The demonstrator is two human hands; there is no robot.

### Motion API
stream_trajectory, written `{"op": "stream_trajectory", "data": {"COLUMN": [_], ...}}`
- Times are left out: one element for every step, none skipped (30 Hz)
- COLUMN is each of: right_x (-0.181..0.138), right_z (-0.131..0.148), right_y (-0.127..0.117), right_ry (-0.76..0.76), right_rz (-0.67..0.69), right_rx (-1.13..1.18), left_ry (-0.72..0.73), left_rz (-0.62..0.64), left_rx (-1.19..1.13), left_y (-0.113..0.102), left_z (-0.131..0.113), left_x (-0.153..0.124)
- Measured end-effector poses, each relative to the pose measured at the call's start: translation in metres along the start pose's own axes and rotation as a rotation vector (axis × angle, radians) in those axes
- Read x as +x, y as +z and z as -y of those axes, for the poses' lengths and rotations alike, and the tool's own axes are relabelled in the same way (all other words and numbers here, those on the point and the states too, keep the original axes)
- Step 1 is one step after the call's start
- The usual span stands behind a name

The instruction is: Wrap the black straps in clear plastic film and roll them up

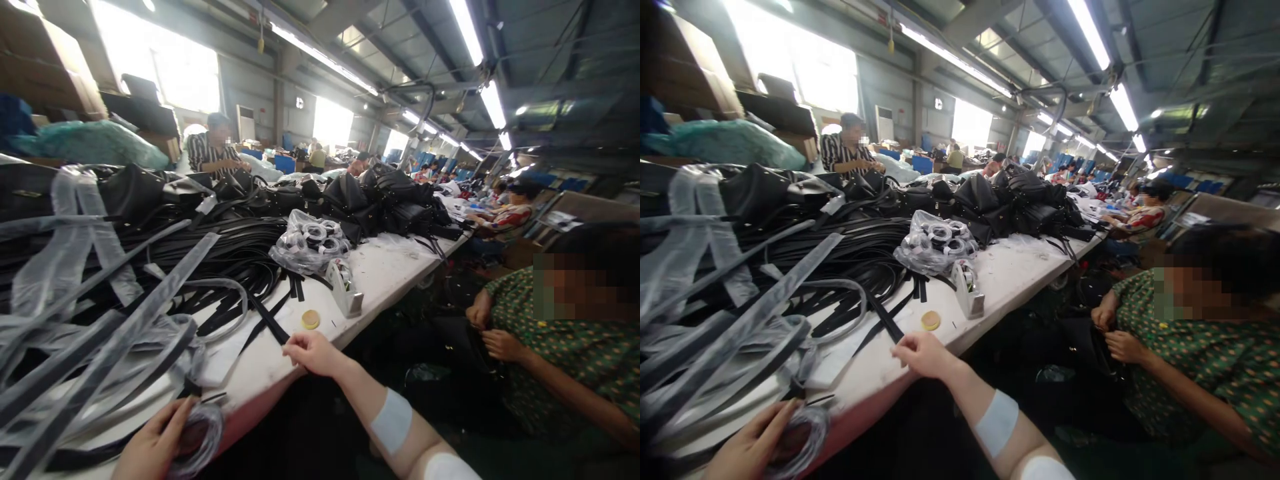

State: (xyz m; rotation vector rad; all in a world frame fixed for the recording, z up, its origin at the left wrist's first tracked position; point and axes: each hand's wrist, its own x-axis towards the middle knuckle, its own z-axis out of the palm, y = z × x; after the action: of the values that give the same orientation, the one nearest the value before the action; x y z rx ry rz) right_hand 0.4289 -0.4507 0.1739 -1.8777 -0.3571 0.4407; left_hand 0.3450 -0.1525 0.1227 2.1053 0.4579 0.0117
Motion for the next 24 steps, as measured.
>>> {"op": "stream_trajectory", "data": {"right_x": [0.014,0.029,0.045,0.061,0.077,0.092,0.107,0.12,0.131,0.14,0.145,0.147,0.146,0.142,0.134,0.124,0.113,0.1,0.086,0.072,0.059,0.045,0.032,0.018], "right_z": [0.005,0.008,0.012,0.014,0.017,0.019,0.021,0.022,0.023,0.024,0.024,0.024,0.023,0.021,0.018,0.014,0.01,0.006,0.001,-0.005,-0.01,-0.017,-0.024,-0.032], "right_y": [-0.009,-0.016,-0.024,-0.03,-0.037,-0.042,-0.047,-0.05,-0.052,-0.051,-0.048,-0.043,-0.037,-0.03,-0.023,-0.016,-0.011,-0.009,-0.008,-0.01,-0.014,-0.02,-0.028,-0.037], "right_ry": [-0.016,-0.025,-0.028,-0.026,-0.024,-0.023,-0.021,-0.02,-0.022,-0.028,-0.039,-0.055,-0.074,-0.09,-0.099,-0.107,-0.118,-0.133,-0.151,-0.169,-0.181,-0.179,-0.163,-0.138], "right_rz": [-0.042,-0.071,-0.09,-0.108,-0.128,-0.15,-0.17,-0.183,-0.188,-0.188,-0.183,-0.173,-0.158,-0.144,-0.131,-0.125,-0.129,-0.146,-0.174,-0.21,-0.255,-0.303,-0.35,-0.396], "right_rx": [-0.021,-0.054,-0.096,-0.14,-0.185,-0.226,-0.259,-0.282,-0.297,-0.311,-0.321,-0.327,-0.329,-0.33,-0.327,-0.329,-0.339,-0.355,-0.37,-0.38,-0.381,-0.375,-0.361,-0.348], "left_ry": [-0.003,0.002,0.013,0.031,0.048,0.063,0.076,0.085,0.091,0.096,0.099,0.102,0.101,0.094,0.086,0.08,0.08,0.083,0.086,0.084,0.072,0.049,0.017,-0.023], "left_rz": [-0.004,-0.007,-0.007,-0.003,-0.002,-0.005,-0.009,-0.013,-0.019,-0.025,-0.035,-0.041,-0.049,-0.05,-0.048,-0.046,-0.042,-0.038,-0.036,-0.03,-0.026,-0.021,-0.022,-0.031], "left_rx": [-0.006,-0.006,-0.006,-0.008,-0.012,-0.015,-0.016,-0.016,-0.017,-0.017,-0.017,-0.018,-0.021,-0.027,-0.033,-0.036,-0.035,-0.029,-0.017,-0.003,0.009,0.023,0.043,0.073], "left_y": [0.0,0.0,0.001,0.002,0.003,0.003,0.004,0.004,0.004,0.004,0.004,0.004,0.005,0.005,0.006,0.007,0.007,0.008,0.008,0.008,0.008,0.008,0.008,0.008], "left_z": [-0.001,-0.002,-0.002,-0.002,-0.002,-0.001,0.0,0.0,0.0,0.0,0.0,0.0,0.0,-0.001,-0.001,0.0,0.0,0.0,0.0,0.0,-0.001,-0.003,-0.005,-0.008], "left_x": [-0.002,-0.004,-0.007,-0.01,-0.012,-0.014,-0.015,-0.015,-0.015,-0.015,-0.014,-0.014,-0.013,-0.013,-0.013,-0.013,-0.013,-0.013,-0.013,-0.014,-0.015,-0.016,-0.017,-0.018]}}
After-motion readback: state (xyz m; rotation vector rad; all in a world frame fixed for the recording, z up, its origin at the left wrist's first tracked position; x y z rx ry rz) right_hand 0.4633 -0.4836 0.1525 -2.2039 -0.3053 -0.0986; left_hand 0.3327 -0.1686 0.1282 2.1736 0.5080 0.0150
